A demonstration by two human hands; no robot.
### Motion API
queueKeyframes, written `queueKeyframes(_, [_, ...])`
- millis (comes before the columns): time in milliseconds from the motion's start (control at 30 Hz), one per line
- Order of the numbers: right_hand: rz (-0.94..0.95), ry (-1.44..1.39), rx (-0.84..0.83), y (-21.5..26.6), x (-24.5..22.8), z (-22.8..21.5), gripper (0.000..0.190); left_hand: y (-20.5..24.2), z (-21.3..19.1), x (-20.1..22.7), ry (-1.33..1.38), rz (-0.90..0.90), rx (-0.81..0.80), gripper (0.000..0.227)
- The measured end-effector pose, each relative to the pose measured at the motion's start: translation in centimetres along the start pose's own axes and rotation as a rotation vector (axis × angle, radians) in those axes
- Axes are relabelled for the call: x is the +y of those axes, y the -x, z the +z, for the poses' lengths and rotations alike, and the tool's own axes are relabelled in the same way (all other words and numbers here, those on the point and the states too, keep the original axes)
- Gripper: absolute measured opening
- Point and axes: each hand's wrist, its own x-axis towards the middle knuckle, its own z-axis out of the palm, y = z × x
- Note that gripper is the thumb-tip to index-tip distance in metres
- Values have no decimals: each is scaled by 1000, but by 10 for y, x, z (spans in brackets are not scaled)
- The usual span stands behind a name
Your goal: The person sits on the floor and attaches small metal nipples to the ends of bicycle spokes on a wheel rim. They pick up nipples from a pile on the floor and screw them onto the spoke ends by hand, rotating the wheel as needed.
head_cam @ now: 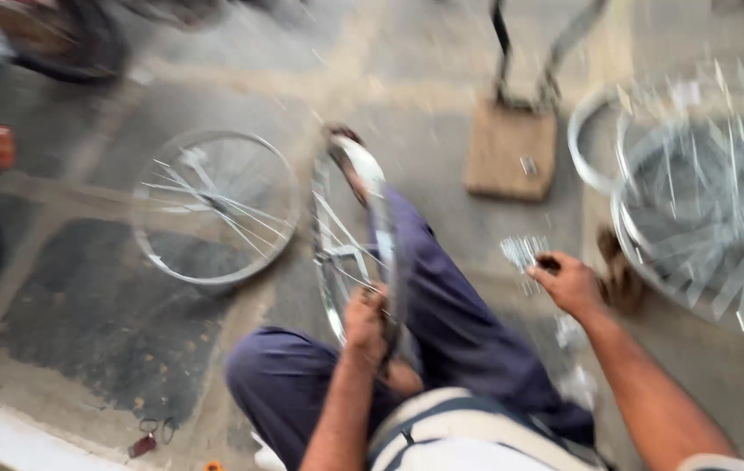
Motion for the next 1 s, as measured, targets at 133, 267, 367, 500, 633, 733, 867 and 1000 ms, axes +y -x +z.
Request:
queueKeyframes(133, [209,115,-29,39,138,54,41,22,-8,14,149,-30,-154,13])
queueKeyframes(267, [385,148,-93,84,206,76,39,42,24,14,177,8,-153,21])
queueKeyframes(367, [411,160,-105,82,215,77,38,40,53,16,202,25,-110,25])
queueKeyframes(500, [377,60,-32,47,213,80,34,36,63,17,220,-1,-53,29])
queueKeyframes(633, [212,193,-90,-2,207,95,25,37,56,16,255,-28,0,35])
queueKeyframes(733, [48,247,-79,-29,201,111,22,40,50,18,212,-20,55,31])
queueKeyframes(867, [-123,394,-117,-50,203,127,21,40,42,14,279,-9,-24,25])
queueKeyframes(1000, [-115,511,-215,-37,207,128,18,39,42,15,288,-20,-37,31])
